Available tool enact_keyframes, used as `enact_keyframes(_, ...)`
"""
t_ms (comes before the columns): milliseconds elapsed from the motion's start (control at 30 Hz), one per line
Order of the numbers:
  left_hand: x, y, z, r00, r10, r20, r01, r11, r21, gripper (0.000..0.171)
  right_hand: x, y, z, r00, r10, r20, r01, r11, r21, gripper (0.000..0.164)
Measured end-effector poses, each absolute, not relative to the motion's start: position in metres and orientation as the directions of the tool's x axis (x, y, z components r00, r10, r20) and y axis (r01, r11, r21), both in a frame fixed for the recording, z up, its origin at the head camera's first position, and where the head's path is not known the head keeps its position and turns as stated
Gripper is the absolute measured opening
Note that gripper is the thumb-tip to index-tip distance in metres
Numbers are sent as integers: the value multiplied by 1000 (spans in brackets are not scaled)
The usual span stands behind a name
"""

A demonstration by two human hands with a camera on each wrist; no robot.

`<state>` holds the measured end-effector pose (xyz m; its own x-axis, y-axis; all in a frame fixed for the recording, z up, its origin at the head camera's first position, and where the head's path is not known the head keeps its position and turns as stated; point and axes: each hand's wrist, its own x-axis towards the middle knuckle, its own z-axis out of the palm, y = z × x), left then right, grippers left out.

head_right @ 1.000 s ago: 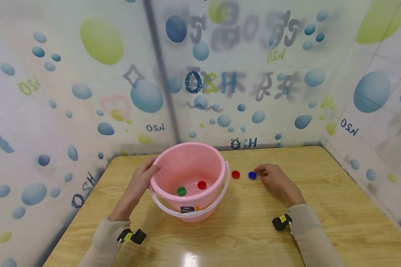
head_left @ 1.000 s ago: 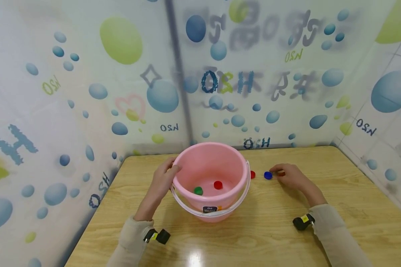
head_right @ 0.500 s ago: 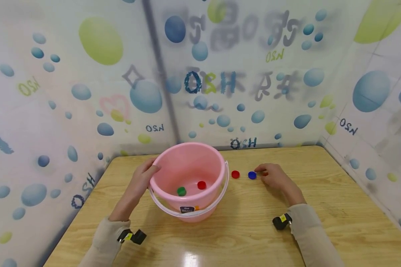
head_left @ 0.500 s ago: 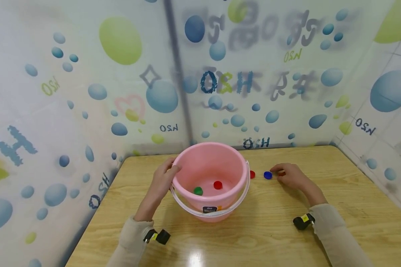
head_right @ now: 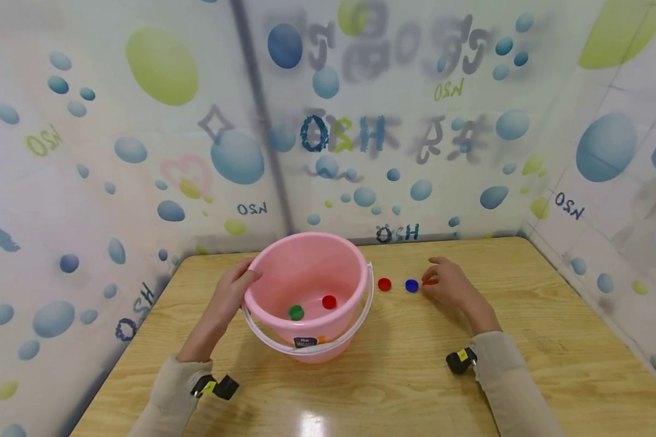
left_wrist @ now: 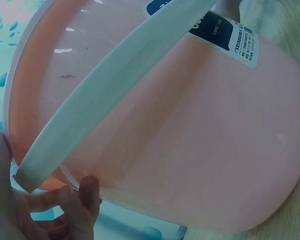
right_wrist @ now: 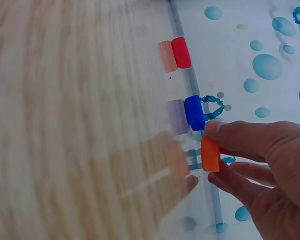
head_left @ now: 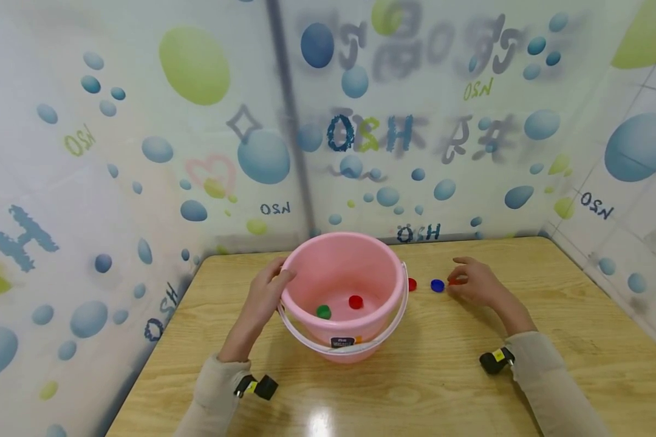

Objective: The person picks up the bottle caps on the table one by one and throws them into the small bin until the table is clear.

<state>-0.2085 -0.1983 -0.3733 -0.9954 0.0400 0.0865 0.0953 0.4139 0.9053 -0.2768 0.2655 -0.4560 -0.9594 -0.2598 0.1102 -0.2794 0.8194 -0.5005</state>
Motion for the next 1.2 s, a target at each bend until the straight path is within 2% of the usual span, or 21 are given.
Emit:
enact_keyframes(167,-208,-199,-373,-995,40,90,98,412,906,40,-277,265,-455,-954,-267,134,-299,822,-485,12)
enact_keyframes(267,-208,-199,-374,-995,35,96,102,411,906,40,-277,265,-455,-950,-271,153,-311,823,-474,12)
enact_keyframes(533,-208,-199,-374,-995,36,96,103,410,906,41,-274,269,-447,-971,-220,99,-240,846,-476,22)
enact_keyframes(800,-209,-199,-374,-996,20,85,86,412,907,38,-270,281,-441,-970,-236,-66,-178,863,-473,41)
enact_keyframes(933,-209,-199,-374,-996,23,88,89,411,907,38,-269,282,-441,-961,-248,-126,-158,858,-489,42)
enact_keyframes(1200,-209,-199,-374,-996,33,88,94,404,910,38,-267,282,-440,-953,-271,-136,-162,834,-527,40)
